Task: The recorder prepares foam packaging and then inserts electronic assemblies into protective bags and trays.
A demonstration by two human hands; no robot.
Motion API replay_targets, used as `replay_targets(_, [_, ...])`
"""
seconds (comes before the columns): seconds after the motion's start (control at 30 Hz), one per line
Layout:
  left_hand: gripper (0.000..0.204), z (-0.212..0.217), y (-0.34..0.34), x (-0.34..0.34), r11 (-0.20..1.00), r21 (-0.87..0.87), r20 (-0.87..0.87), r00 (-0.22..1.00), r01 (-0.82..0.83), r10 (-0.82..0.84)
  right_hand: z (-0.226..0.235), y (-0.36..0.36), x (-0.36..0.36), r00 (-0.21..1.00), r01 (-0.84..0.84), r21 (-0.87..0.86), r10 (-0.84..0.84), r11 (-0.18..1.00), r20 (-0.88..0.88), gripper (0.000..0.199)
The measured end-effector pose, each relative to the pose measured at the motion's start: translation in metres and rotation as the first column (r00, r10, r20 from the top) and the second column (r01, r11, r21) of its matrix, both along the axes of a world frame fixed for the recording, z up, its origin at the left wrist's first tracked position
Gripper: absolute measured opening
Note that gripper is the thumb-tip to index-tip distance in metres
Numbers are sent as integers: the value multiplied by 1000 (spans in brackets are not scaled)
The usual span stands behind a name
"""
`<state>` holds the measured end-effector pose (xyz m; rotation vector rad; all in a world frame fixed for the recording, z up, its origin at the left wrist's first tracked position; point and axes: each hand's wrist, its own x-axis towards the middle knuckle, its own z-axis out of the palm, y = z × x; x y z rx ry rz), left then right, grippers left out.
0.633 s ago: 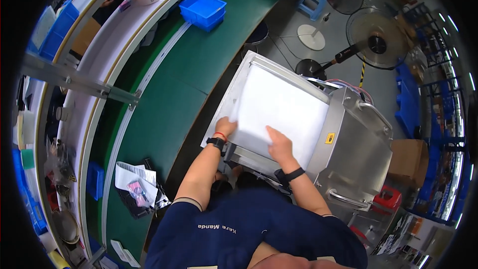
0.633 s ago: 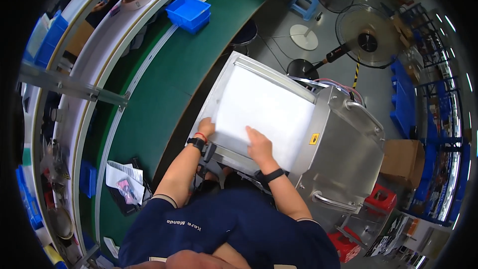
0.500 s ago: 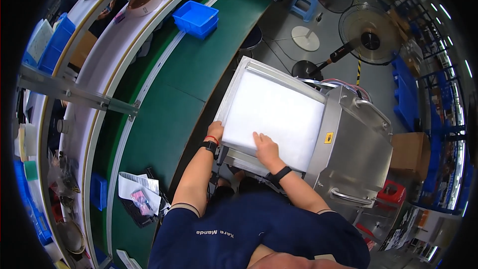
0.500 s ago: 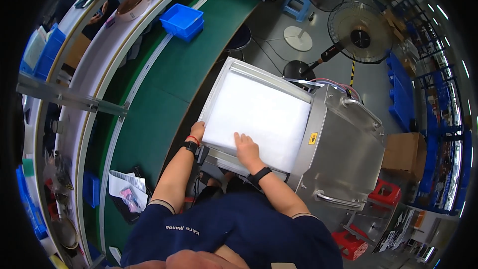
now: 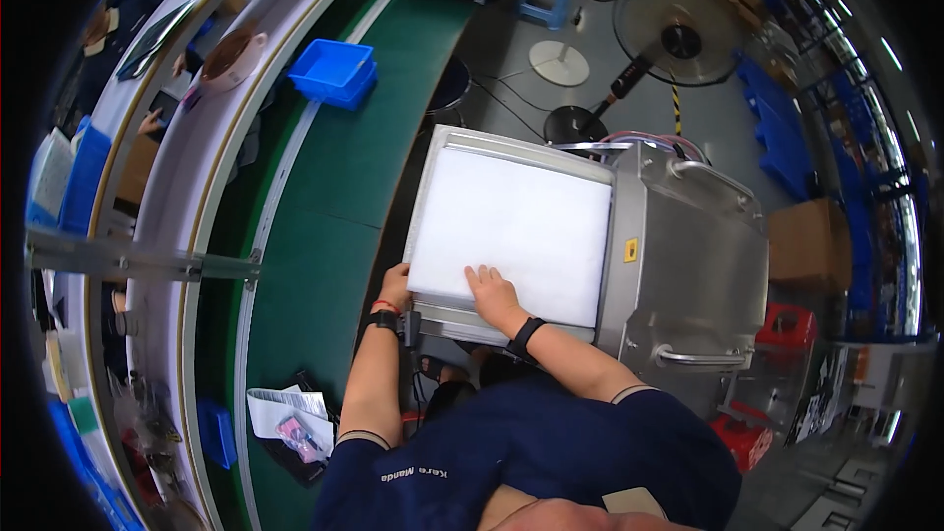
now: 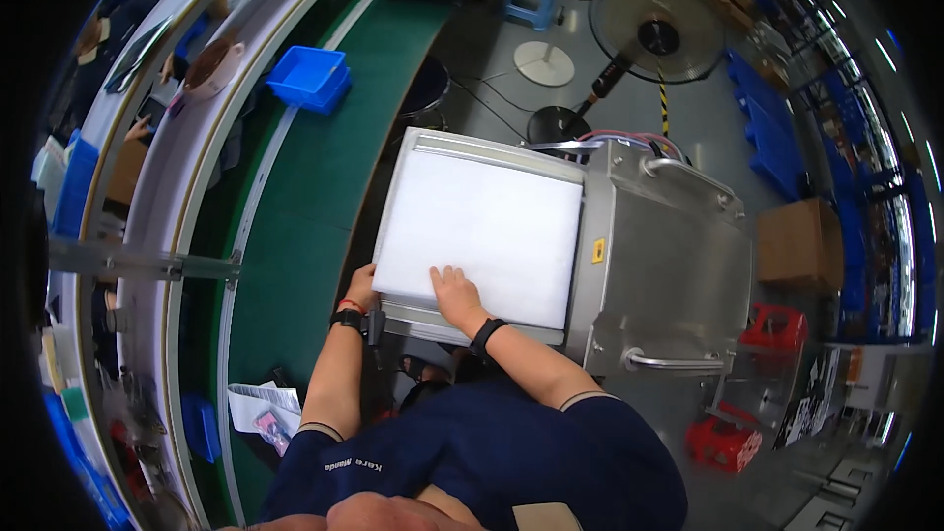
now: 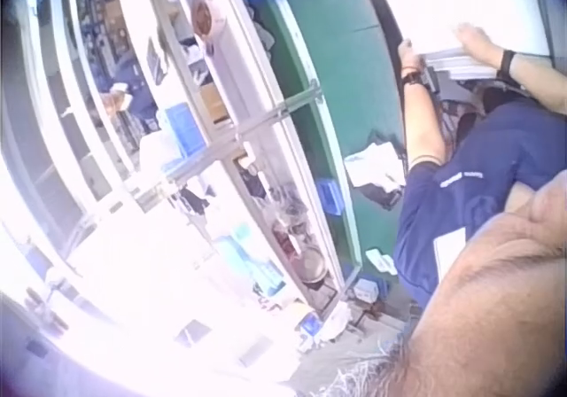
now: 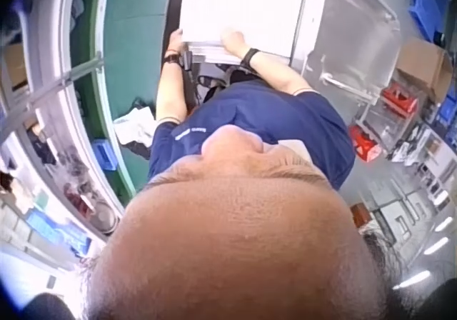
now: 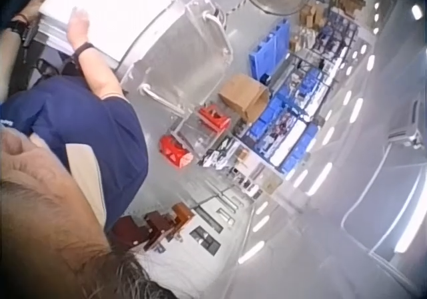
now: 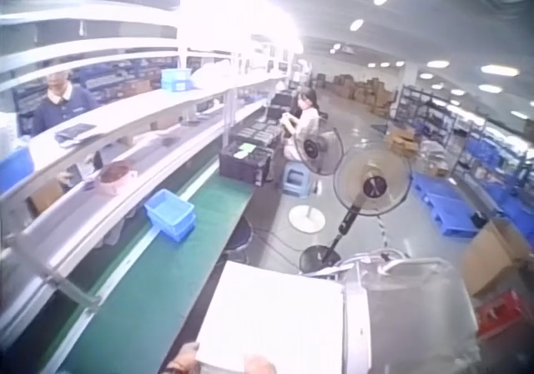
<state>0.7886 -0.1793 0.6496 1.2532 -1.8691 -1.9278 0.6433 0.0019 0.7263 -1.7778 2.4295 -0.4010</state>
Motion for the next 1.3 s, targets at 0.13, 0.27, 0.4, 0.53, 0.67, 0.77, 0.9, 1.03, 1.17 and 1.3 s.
replay_targets(0.13, [29, 21, -1, 9, 859, 108, 101, 865, -500, 491, 11, -2, 2, 998, -63, 63, 61, 996, 33, 52])
replay_targets(0.27, [60, 46, 33, -7, 541, -833, 182, 981, 115, 72, 40, -10, -11, 956, -156, 318, 62, 935, 286, 64])
replay_targets(0.4, [73, 61, 69, -25, 660, -631, 495, 867, 409, -64, 4, -11, -70, 941, 77, -91, -43, 993, 336, 73])
replay_targets(0.53, [78, 53, 69, -18, 629, -631, 540, 839, 454, -64, 18, -2, -120, 944, 285, 316, -323, 905, 74, 111])
replay_targets(0.67, [79, 55, 65, -22, 638, -573, 584, 802, 515, -123, 8, 0, -130, 939, 278, 394, -335, 876, 81, 116])
replay_targets(0.77, [80, 69, 56, -26, 695, -449, 610, 761, 562, -221, 7, 6, -126, 937, 284, 419, -342, 862, 69, 118])
replay_targets(0.9, [80, 71, 52, -24, 704, -414, 637, 736, 577, -229, 26, -7, -127, 957, 264, 410, -291, 873, 4, 100])
replay_targets(1.03, [80, 73, 56, -29, 701, -387, 692, 691, 599, -208, 16, -44, -159, 936, 298, 403, -348, 865, 56, 58])
replay_targets(1.17, [80, 78, 60, -37, 703, -394, 696, 692, 592, -193, -28, -65, -192, 915, 394, -132, -402, 909, -39, 20])
replay_targets(1.3, [80, 78, 62, -32, 715, -384, 711, 682, 584, -174, -35, -81, -197, 899, 378, -319, -427, 869, -99, 15])
